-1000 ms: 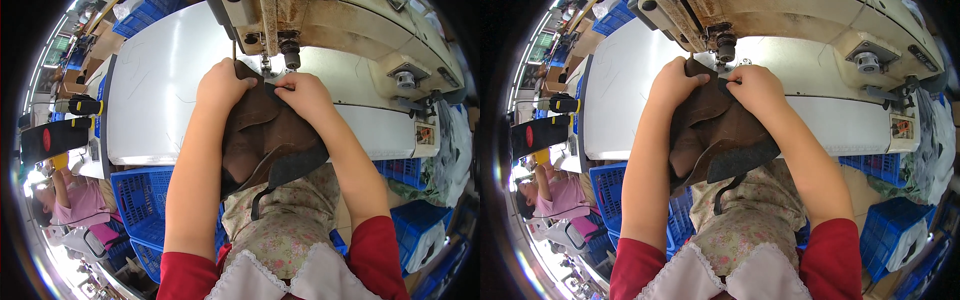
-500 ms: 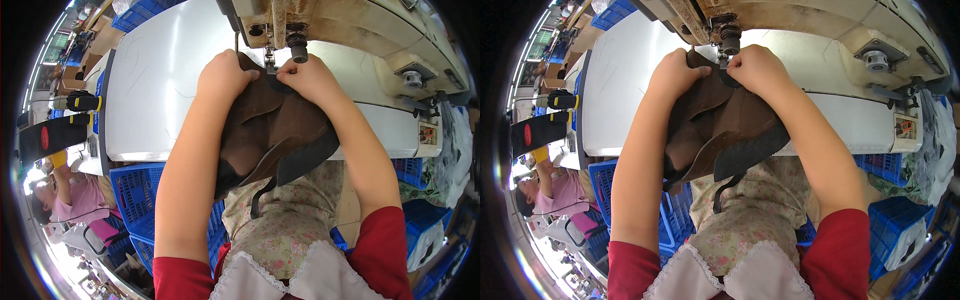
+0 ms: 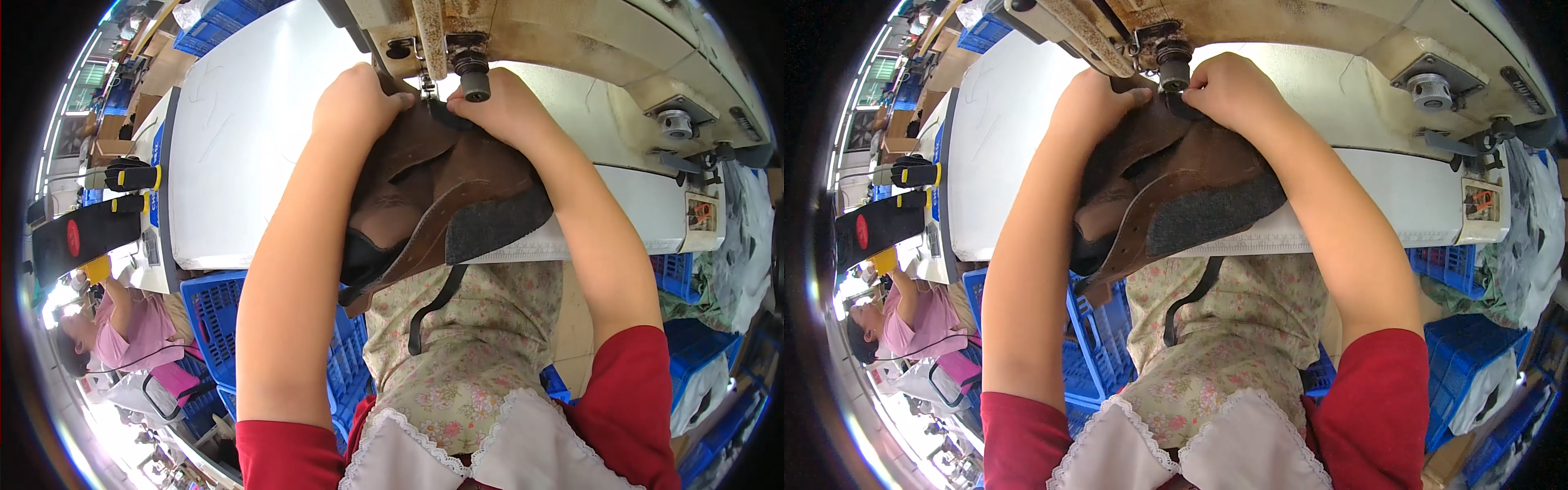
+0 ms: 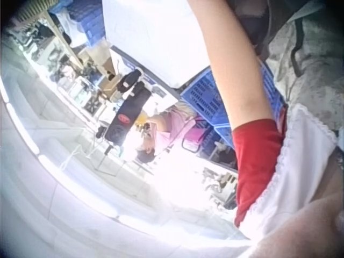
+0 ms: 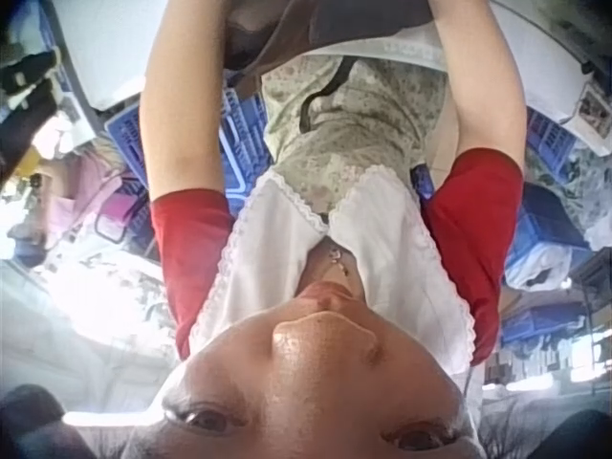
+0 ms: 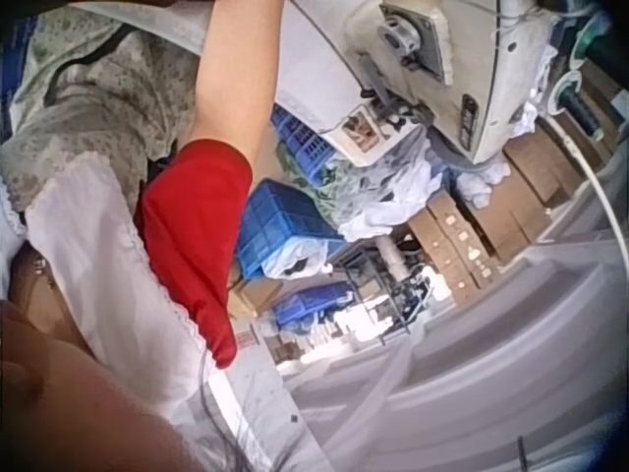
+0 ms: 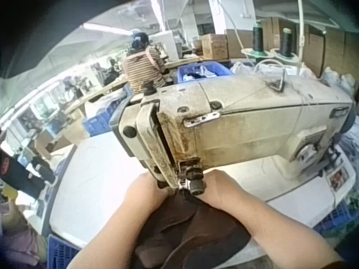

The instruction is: Operate a sewing machine to stitch leather components of a shoe upper.

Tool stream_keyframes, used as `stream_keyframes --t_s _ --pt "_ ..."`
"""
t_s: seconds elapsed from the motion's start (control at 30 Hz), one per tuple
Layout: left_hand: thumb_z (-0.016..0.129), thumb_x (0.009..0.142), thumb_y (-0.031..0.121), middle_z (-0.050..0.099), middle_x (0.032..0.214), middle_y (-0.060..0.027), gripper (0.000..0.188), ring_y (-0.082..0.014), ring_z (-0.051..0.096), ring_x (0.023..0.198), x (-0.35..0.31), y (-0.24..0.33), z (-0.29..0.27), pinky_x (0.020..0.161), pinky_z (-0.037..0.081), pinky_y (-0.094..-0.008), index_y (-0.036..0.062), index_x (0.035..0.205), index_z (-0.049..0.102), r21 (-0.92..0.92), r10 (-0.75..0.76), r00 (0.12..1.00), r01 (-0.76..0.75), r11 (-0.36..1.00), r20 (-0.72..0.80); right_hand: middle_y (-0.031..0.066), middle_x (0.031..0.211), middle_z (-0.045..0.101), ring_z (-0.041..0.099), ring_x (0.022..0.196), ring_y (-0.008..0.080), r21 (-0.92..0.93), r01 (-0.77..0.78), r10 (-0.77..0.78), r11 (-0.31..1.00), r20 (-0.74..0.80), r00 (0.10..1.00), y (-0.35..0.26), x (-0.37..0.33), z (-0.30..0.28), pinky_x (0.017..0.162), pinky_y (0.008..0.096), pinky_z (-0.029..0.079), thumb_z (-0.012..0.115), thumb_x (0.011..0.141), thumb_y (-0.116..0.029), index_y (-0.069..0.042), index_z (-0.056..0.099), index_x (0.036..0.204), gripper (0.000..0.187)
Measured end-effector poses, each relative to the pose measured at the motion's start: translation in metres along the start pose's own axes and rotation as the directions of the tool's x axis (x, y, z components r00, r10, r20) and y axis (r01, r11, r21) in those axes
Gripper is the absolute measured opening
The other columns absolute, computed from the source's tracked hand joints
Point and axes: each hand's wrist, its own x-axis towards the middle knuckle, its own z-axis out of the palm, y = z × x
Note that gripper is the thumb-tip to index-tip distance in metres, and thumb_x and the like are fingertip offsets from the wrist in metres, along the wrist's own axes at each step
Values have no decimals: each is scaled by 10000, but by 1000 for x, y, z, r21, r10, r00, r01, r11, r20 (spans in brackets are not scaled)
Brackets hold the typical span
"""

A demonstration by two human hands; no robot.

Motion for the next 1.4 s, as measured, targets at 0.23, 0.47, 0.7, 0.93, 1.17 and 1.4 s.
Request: stream_keyframes --t_s 0.23,0.47,0.7,0.93,1.17,1.4 --pt "775 722 386 701 938 -179 469 -322 680 892 0 -4 1 783 535 -411 -6 957 669 54 40 997 -37 998 -60 128 778 695 673 737 279 39 -9 10 999 -38 999 -1 -1 2 697 378 529 707 734 -271 -78 745 829 218" --pt "773 719 394 698 937 -192 483 -332 678 889 1 0 3 782 533 -415 -15 954 668 55 43 997 -39 998 -71 129 788 713 682 754 243 22 9 -9 1000 -14 1000 2 2 0 719 329 504 711 755 -253 -43 745 869 241" --pt "770 716 398 697 905 -197 488 -339 678 874 -2 1 1 774 532 -418 -19 951 675 59 88 994 -84 995 -70 129 795 714 684 759 246 32 17 -16 999 -31 999 3 1 4 719 329 505 707 754 -255 -39 743 872 249" --pt "770 713 391 696 895 -200 462 -336 680 848 0 1 -1 763 532 -418 -20 910 696 65 94 993 -90 994 -69 118 791 705 678 752 269 12 79 -78 997 -90 993 7 3 5 721 373 534 690 748 -273 -89 753 829 211" --pt "764 710 369 712 917 -137 345 -302 680 868 7 1 4 767 528 -407 108 933 730 28 130 978 -127 991 -161 122 799 707 676 765 272 -120 49 -57 992 -65 996 -2 4 -8 735 360 531 690 741 -273 -85 755 835 220" --pt "761 703 359 719 895 -110 307 -283 681 861 11 -4 8 770 527 -391 131 908 744 -2 201 962 -205 979 -186 120 803 708 673 750 263 -36 106 -108 994 -58 992 2 2 -5 725 350 528 699 741 -264 -72 753 849 227"
